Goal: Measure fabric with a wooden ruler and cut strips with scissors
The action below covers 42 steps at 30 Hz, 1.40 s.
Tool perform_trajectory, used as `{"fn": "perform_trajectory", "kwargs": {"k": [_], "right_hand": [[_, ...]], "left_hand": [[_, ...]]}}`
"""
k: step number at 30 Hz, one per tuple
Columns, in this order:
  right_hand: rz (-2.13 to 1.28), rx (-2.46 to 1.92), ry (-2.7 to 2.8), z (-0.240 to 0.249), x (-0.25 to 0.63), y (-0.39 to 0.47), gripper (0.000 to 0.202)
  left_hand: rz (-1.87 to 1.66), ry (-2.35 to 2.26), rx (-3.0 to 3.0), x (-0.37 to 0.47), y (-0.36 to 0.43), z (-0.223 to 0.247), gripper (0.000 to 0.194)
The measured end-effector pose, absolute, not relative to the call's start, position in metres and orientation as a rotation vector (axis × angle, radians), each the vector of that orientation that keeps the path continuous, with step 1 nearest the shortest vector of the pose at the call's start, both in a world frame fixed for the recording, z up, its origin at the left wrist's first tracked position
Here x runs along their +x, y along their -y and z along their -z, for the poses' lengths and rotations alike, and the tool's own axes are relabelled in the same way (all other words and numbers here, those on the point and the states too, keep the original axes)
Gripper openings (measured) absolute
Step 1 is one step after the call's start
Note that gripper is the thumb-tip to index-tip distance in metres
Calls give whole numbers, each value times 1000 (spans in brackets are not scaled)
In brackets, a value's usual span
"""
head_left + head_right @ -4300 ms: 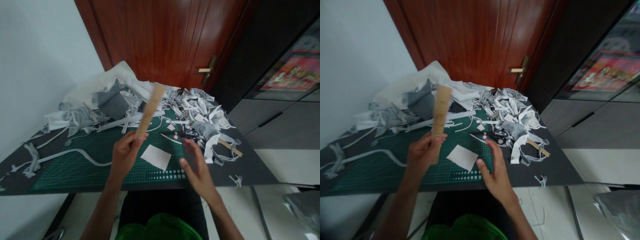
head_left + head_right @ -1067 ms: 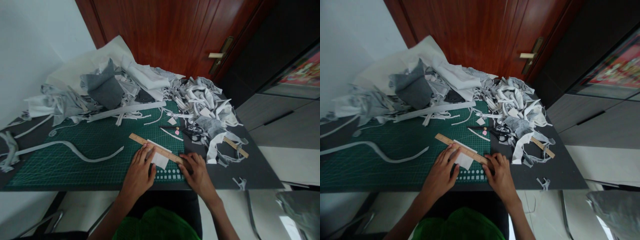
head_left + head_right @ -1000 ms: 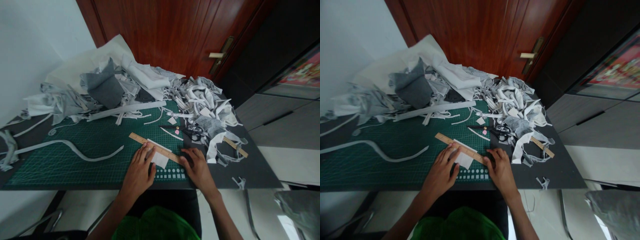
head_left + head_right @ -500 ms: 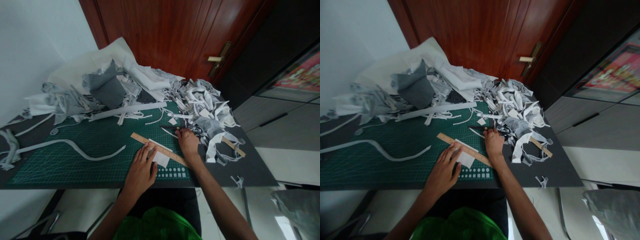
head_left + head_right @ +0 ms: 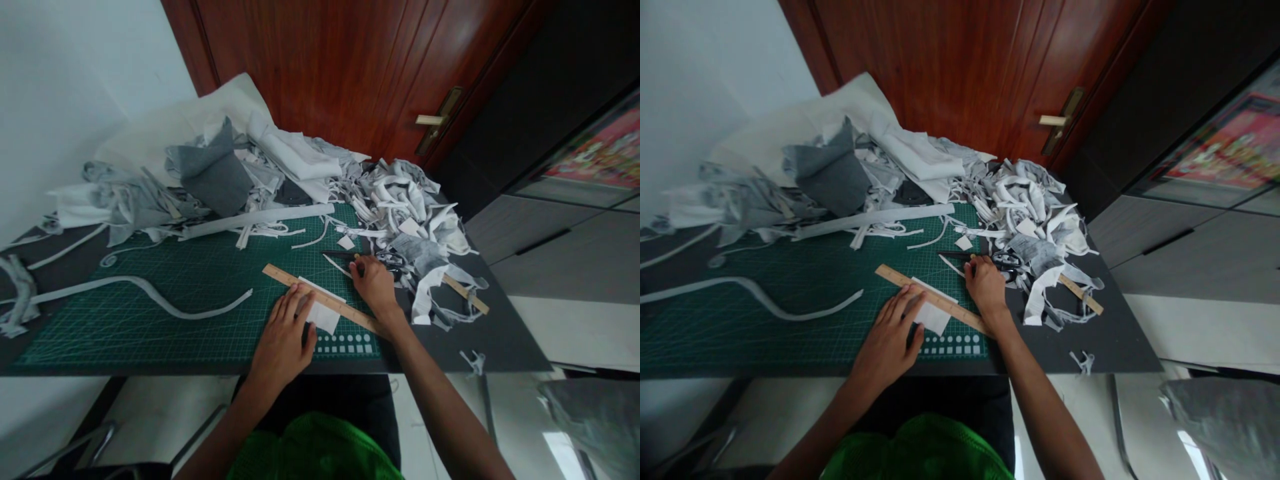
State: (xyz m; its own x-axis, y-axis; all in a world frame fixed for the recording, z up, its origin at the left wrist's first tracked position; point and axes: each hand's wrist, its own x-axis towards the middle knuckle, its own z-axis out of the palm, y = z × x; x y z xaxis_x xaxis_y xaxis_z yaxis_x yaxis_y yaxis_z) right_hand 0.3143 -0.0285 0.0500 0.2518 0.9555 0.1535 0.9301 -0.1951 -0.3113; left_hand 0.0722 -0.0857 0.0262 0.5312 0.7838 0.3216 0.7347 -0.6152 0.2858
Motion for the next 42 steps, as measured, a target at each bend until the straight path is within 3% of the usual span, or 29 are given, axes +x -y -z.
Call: {"fn": "perform_trajectory", "kwargs": {"k": [10, 32, 42], "right_hand": [[-542, -1580, 1935, -66, 250, 20, 15], [-469, -1791, 2072, -63, 220, 7, 19], [-457, -1863, 2134, -79, 232, 18, 20]], "left_hand": [[-647, -1342, 2628, 74, 87, -28, 54], [-641, -1359, 2622, 74, 89, -25, 48], [-632, -1349, 2636, 74, 88, -27, 54]]}}
